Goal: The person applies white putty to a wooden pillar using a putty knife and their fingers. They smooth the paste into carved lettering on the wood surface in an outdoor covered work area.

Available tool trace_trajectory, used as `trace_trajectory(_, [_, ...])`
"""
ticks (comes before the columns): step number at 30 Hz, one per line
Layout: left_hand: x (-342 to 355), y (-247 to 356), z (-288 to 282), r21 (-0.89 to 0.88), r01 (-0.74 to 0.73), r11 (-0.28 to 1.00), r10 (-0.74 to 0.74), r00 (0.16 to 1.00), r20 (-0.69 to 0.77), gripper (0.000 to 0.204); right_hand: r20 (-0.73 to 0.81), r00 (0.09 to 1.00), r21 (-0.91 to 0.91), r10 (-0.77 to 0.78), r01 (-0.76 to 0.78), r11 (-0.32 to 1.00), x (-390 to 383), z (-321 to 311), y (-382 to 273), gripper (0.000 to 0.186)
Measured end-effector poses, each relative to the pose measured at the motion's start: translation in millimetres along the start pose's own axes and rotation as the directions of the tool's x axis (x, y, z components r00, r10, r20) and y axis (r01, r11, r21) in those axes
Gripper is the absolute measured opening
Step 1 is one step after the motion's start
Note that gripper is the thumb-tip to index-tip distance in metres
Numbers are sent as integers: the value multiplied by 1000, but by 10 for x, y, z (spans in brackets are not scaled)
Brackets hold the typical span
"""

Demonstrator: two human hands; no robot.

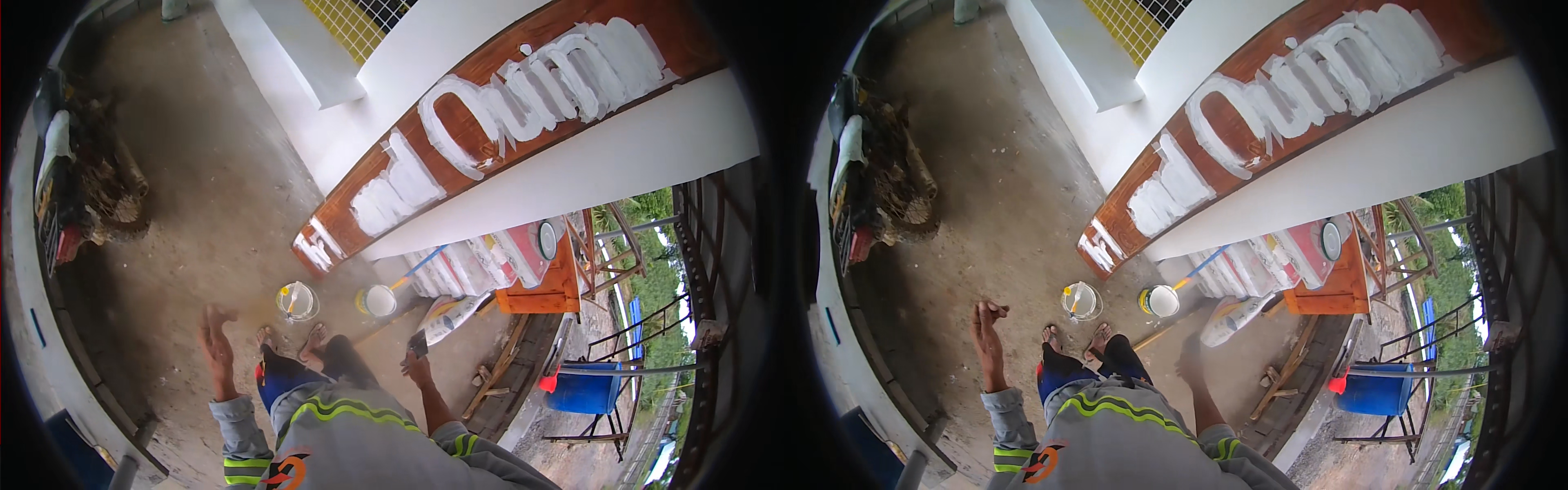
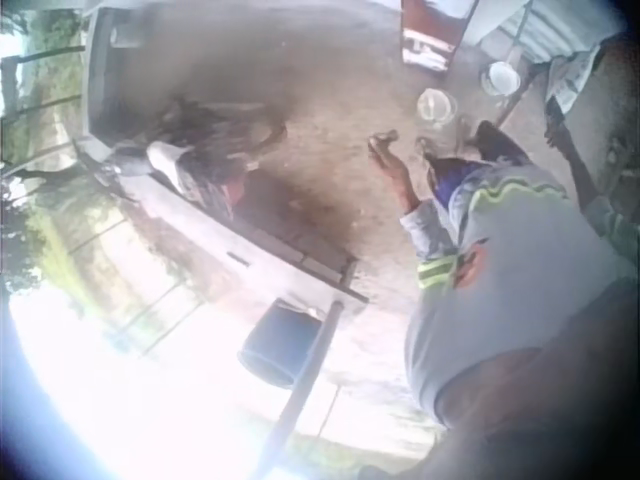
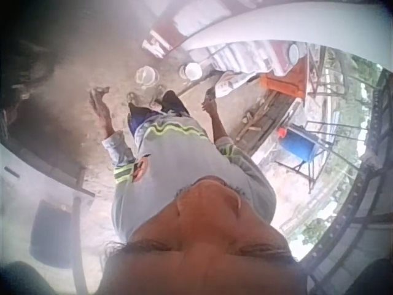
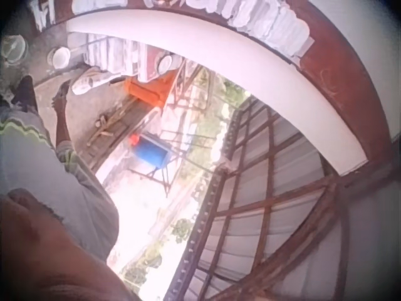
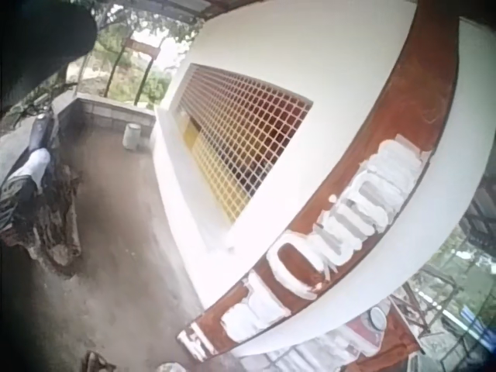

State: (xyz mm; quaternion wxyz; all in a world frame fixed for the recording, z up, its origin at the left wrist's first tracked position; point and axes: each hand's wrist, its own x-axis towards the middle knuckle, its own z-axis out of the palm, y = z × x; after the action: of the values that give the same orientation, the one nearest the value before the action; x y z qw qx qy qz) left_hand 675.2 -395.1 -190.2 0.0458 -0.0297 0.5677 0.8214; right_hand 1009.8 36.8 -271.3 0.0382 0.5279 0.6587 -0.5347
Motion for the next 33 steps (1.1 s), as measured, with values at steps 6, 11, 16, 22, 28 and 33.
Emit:
trace_trajectory(6, [255, 469, -35, 182, -87, 980, 109, 987, -115, 33, 26, 988, -84, 154, -152, 985, 49, -192, 92, 34])
trace_trajectory(11, [372, 686, 515, 262, -50, 964, 125, 953, -277, 24, 78, 990, 15, 121, -123, 992, 504, -452, 86, 29])
trace_trajectory(16, [351, 348, 1228, 199, -125, 972, 163, 968, -189, 23, 80, 996, 15, 34, -35, 999, 1112, -663, -238, 26])
trace_trajectory(22, [133, -68, 2149, 114, -55, 992, 65, 994, -89, 34, 89, 938, -260, -335, 347, 901, 2126, -1470, -46, 26])
trace_trajectory(28, [-182, -483, 2356, 171, 159, 972, -121, 969, -214, 45, 156, 954, -283, -256, 291, 914, 2453, -1662, -599, 28])
trace_trajectory(33, [-259, -612, 2404, 453, -81, 888, 233, 928, -290, 33, 329, 856, -542, -399, 517, 663, 2996, -1952, -550, 32])
